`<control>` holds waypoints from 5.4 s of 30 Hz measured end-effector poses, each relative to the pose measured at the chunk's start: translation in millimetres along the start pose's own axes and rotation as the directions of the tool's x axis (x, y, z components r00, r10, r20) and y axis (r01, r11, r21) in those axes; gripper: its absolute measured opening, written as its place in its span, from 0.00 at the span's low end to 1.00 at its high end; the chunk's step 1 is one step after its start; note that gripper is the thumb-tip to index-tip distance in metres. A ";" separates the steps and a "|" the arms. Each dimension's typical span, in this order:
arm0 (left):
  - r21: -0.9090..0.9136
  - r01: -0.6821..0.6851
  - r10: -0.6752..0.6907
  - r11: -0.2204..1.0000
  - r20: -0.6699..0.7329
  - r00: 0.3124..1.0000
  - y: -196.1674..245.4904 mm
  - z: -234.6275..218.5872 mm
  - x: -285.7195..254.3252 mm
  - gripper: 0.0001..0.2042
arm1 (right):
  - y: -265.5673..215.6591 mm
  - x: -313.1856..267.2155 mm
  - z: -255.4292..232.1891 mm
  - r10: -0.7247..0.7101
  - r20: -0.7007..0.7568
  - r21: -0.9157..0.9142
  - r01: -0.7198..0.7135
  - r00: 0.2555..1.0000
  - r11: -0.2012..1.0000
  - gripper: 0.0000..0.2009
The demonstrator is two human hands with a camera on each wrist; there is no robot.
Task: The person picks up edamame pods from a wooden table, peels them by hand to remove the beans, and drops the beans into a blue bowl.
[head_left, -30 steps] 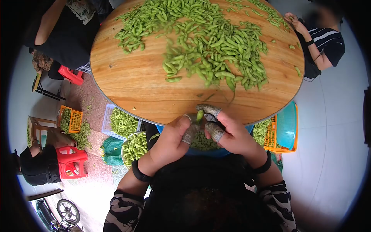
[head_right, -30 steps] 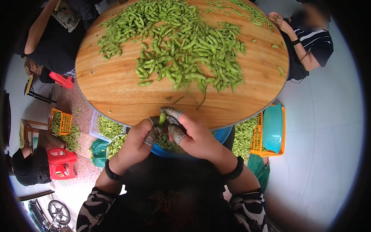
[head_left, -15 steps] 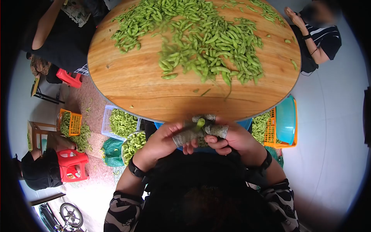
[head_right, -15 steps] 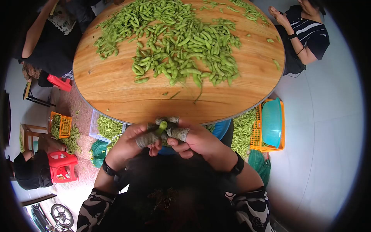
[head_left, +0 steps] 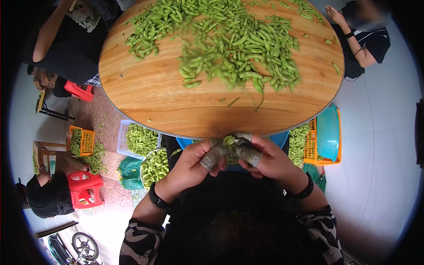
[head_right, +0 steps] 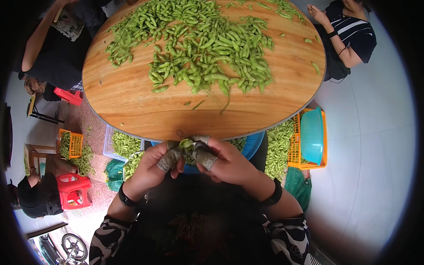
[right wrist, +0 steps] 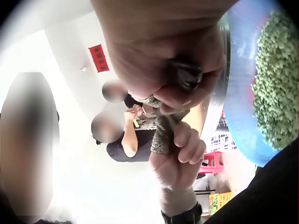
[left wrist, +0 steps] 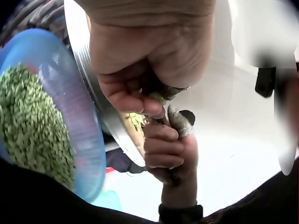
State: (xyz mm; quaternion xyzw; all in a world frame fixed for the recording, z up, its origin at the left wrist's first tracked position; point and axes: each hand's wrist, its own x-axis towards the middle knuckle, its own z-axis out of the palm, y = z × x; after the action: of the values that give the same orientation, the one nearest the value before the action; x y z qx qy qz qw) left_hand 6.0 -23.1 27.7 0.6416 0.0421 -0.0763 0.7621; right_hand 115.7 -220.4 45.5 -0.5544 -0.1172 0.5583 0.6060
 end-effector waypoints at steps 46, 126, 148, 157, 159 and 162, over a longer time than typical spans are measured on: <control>-0.461 0.131 -0.219 0.878 -0.143 0.965 -22.0 -1.6 5.6 0.09 | 20.5 22.5 11.0 -0.691 0.193 -0.705 0.588 0.697 0.396 0.15; 0.712 -0.357 0.424 0.605 0.091 0.901 -12.0 -4.6 31.2 0.06 | 10.5 14.4 0.2 -0.069 -0.049 0.147 0.076 0.996 0.986 0.11; 0.522 -0.139 0.044 0.841 0.191 0.981 0.3 2.9 2.3 0.04 | 24.4 17.9 7.6 -0.656 0.026 -0.940 0.242 0.754 0.241 0.19; 0.356 0.174 -0.225 0.918 0.104 0.969 -1.8 -10.9 -22.6 0.10 | 31.4 15.4 19.2 -0.628 0.067 -0.929 0.278 0.775 0.243 0.15; 0.341 0.158 -0.204 0.927 0.105 0.973 -2.0 -12.0 -24.9 0.11 | 33.0 16.8 18.3 -0.613 0.034 -0.933 0.245 0.789 0.263 0.16; 0.238 0.247 -0.262 0.939 0.031 0.965 0.0 -12.9 -29.2 0.10 | 33.8 16.5 15.8 -0.607 0.088 -0.917 0.303 0.790 0.261 0.16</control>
State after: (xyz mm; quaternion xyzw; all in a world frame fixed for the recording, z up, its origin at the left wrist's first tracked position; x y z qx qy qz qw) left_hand -22.2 -8.6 30.2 0.7128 0.0919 -0.1986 0.6664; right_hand 90.9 -206.5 16.1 -0.8019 -0.4644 0.1182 0.3569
